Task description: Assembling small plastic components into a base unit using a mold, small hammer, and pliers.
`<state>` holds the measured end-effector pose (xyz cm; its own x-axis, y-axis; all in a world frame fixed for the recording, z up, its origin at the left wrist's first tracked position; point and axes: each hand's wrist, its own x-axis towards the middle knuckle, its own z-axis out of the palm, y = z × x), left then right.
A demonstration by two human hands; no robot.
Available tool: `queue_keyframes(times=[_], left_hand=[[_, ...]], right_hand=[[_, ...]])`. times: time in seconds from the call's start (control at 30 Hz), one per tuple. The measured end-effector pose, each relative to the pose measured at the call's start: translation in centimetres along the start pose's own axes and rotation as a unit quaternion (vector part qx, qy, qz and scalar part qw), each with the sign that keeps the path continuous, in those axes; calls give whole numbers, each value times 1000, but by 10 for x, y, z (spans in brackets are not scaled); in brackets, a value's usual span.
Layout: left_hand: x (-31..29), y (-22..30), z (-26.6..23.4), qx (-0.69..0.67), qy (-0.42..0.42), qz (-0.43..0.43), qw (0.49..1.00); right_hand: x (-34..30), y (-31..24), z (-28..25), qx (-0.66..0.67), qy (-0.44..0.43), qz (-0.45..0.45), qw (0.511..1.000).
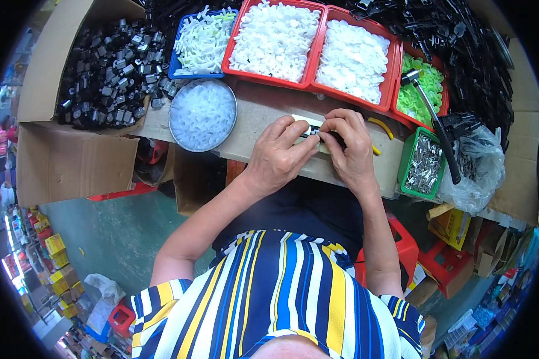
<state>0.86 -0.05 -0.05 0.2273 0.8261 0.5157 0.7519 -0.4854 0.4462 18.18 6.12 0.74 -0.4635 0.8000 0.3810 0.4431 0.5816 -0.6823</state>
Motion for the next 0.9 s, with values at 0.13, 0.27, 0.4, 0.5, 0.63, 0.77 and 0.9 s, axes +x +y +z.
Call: queue_keyframes(times=[0.13,0.27,0.4,0.5,0.63,0.77,0.9], left_hand=[[0,0,2,33,-11,11,999],[7,1,-11,-4,-22,-6,1000],[26,-7,-16,-58,-25,-24,998],[57,-13,-20,-47,14,8,999],[95,-24,-6,-11,1,24,1000],[123,-31,6,76,-75,31,994],[136,-35,12,122,-125,30,984]], right_hand=[[-3,0,-11,-28,22,-20,999],[-18,-7,-63,-125,91,33,987],[-46,4,-114,-209,137,129,959],[-67,21,-132,-265,126,172,940],[-74,30,-137,-280,83,200,935],[-69,32,-138,-294,73,179,936],[-71,33,-142,-270,83,173,943]])
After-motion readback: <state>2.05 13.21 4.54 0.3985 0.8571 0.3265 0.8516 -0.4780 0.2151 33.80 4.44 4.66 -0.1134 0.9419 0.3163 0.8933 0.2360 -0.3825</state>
